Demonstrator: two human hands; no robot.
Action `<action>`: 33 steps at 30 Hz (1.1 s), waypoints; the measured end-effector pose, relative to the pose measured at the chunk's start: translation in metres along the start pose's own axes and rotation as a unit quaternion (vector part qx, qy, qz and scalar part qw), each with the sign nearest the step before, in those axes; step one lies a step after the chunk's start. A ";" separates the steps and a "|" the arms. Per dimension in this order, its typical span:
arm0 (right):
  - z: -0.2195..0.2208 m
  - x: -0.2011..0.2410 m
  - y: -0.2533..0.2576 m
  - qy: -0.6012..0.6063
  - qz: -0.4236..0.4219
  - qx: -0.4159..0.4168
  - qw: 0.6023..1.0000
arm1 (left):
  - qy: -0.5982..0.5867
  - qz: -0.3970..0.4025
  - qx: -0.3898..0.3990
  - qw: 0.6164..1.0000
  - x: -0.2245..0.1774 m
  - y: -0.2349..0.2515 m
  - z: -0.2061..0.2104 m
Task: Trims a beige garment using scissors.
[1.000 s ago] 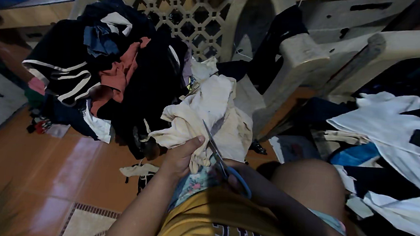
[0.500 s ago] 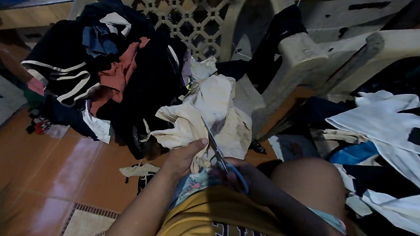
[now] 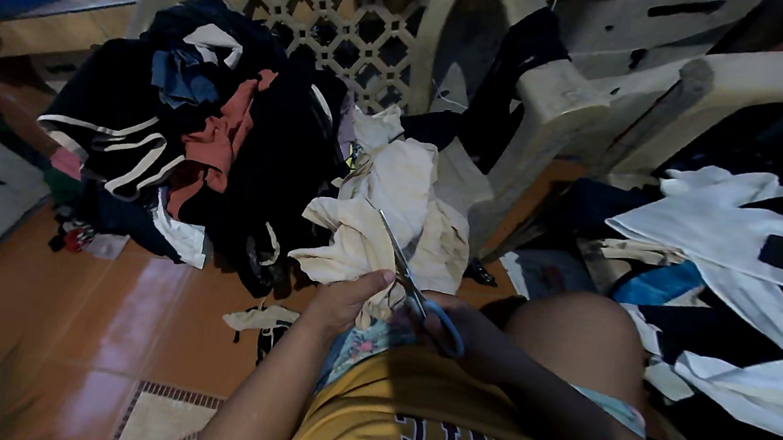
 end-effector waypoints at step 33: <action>-0.012 -0.001 -0.003 0.010 0.038 -0.021 0.999 | -0.011 -0.065 0.052 0.996 0.013 -0.007 -0.017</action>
Point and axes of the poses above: each hand's wrist, its own y-axis towards the middle knuckle, its own z-axis out of the palm, x = y × z, the point moved 9 cm from there along y, towards the middle knuckle, and after that the axes turned 5 degrees about -z, right-handed, at the moved point
